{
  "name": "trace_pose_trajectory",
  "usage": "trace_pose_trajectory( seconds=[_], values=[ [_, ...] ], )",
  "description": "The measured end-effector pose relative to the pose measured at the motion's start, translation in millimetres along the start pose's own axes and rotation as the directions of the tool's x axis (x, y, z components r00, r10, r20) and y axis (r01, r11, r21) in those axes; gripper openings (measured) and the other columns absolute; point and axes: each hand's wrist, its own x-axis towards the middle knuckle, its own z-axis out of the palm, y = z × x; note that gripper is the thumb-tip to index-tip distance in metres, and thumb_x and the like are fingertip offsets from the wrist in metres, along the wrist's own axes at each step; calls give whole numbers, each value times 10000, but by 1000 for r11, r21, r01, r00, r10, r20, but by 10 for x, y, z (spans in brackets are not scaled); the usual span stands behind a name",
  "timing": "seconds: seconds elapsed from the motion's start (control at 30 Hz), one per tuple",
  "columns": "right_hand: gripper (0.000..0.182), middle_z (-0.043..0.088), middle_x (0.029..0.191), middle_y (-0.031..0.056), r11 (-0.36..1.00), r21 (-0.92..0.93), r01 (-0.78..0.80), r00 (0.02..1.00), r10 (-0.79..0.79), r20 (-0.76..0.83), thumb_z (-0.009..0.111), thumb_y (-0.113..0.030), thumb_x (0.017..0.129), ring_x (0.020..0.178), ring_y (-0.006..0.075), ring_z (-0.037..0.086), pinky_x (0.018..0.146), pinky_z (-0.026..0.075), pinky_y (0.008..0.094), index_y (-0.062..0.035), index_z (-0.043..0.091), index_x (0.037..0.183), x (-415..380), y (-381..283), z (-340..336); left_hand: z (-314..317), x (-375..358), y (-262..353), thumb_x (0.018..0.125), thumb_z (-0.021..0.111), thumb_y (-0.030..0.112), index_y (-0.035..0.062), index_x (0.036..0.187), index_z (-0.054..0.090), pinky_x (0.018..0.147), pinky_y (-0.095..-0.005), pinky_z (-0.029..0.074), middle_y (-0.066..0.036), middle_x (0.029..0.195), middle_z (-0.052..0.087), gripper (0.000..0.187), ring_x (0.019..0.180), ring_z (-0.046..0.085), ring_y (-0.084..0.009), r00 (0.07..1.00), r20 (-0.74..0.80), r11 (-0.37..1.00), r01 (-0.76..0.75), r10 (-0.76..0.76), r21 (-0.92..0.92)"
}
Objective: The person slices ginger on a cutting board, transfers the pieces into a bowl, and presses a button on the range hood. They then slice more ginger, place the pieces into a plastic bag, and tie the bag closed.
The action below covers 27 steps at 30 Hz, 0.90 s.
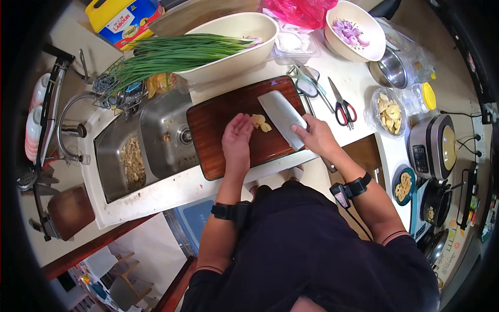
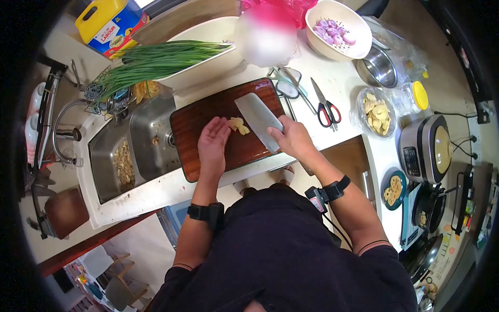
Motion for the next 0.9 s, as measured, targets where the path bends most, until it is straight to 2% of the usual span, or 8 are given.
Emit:
trace_pose_trajectory(
  seconds=[0.07,0.13,0.47,0.53,0.6,0.67,0.8,0.9],
  values=[
    [328,625,696,218,993,-22,-119,993,119,9,701,-313,916,659,386,635,631,485,450,-1,599,918,-70,146,-5,1,131,-119,982,438,-83,-56,1422,412,1160,-367,393,-206,1447,474,442,1343,502,-300,994,67,989,-95,88,109],
    [333,629,712,227,992,-26,-124,992,123,-3,701,-312,915,679,401,641,643,489,457,4,596,916,-160,251,47,67,150,-171,990,454,-62,-33,1475,353,1184,-363,331,-184,1504,428,497,1386,455,-292,934,255,834,-343,251,433],
    [318,635,740,251,996,-92,3,996,-11,-86,687,-296,922,744,457,638,667,489,494,-5,566,961,-278,194,394,-85,17,-369,926,352,-129,-46,1493,319,1200,-396,301,-205,1578,309,574,1470,330,-318,932,137,829,-361,336,427],
    [313,636,744,253,998,-57,8,999,-11,-45,682,-292,923,755,462,638,676,489,506,-5,563,960,-277,157,458,50,-29,-377,907,397,-118,-39,1510,296,1196,-419,299,-235,1590,274,617,1478,305,-360,873,276,556,-472,402,684],
    [308,638,748,256,1000,-24,19,1000,-19,-1,676,-289,923,765,467,638,684,488,518,-6,561,958,-279,113,488,146,-67,-383,902,432,-96,-35,1513,305,1197,-439,283,-249,1596,250,626,1473,287,-401,877,289,513,-464,384,722],
    [304,647,793,287,1000,21,22,999,-22,39,683,-263,903,809,504,631,712,494,550,8,560,966,-285,67,492,203,-94,-381,930,416,-64,-30,1499,339,1201,-442,277,-240,1600,254,575,1473,280,-405,854,361,326,-486,375,811],
    [311,652,816,294,996,68,60,998,-62,16,681,-269,902,827,501,634,722,493,553,9,559,967,-304,129,483,260,-117,-430,978,391,2,-33,1477,385,1208,-452,258,-240,1598,261,500,1482,248,-423,867,364,286,-464,339,839],
    [273,628,610,171,976,162,146,989,-149,5,665,-245,945,510,287,657,514,512,410,-6,535,970,-360,234,412,418,-121,-448,975,411,-20,-29,1468,402,1212,-465,248,-236,1589,284,493,1487,237,-430,824,474,264,-554,311,789]
  ],
)
